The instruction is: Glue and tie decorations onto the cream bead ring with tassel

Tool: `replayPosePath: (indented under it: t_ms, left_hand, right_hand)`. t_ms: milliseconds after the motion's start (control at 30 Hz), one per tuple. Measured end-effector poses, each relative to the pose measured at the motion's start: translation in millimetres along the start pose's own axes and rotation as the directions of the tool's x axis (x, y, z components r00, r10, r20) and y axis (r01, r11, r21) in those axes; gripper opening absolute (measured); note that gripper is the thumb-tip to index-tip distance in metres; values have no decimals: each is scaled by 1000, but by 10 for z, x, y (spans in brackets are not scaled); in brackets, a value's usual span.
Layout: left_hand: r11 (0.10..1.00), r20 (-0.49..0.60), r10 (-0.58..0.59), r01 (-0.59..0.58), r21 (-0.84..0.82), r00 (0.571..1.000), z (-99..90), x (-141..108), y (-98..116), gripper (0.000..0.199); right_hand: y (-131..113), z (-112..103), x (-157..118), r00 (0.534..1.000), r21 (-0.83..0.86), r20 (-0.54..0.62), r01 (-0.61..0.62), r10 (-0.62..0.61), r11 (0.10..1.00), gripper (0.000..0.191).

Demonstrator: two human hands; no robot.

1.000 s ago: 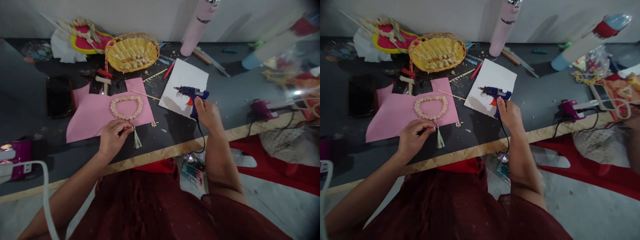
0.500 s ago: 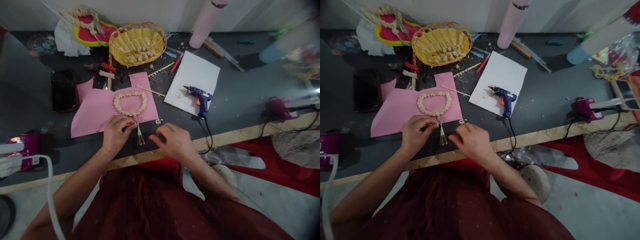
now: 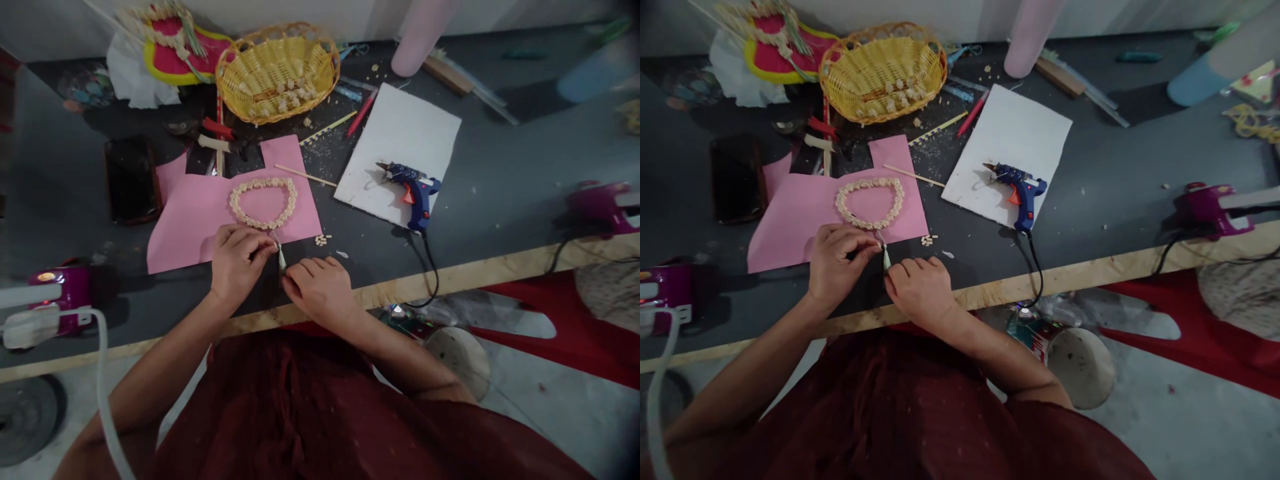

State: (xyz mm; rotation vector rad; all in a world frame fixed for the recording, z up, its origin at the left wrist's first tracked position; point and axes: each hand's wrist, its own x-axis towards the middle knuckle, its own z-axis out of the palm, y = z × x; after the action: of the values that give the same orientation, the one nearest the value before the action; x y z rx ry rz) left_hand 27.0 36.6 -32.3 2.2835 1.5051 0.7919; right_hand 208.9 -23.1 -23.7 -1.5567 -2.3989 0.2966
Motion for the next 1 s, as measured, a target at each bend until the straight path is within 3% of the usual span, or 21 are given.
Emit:
replayPosePath:
  t_ms: [133,300,1000]
  left_hand:
    - [1000,-17,7,-7,-2,1000,-7,4,1,10]
    - [1000,-17,-6,6,-4,1000,-13,1,-5,10]
    - [1000,2,15,-15,18,1000,-10,21,-3,12]
  right_hand:
    - [-32,7,20,1000,-5,-3,-26,26,1000,43]
    - [-76,-10,52,998,-38,25,-54,55,998,18]
    - [-39,50,-5,1000,-24,-21,14,-15,1000,26]
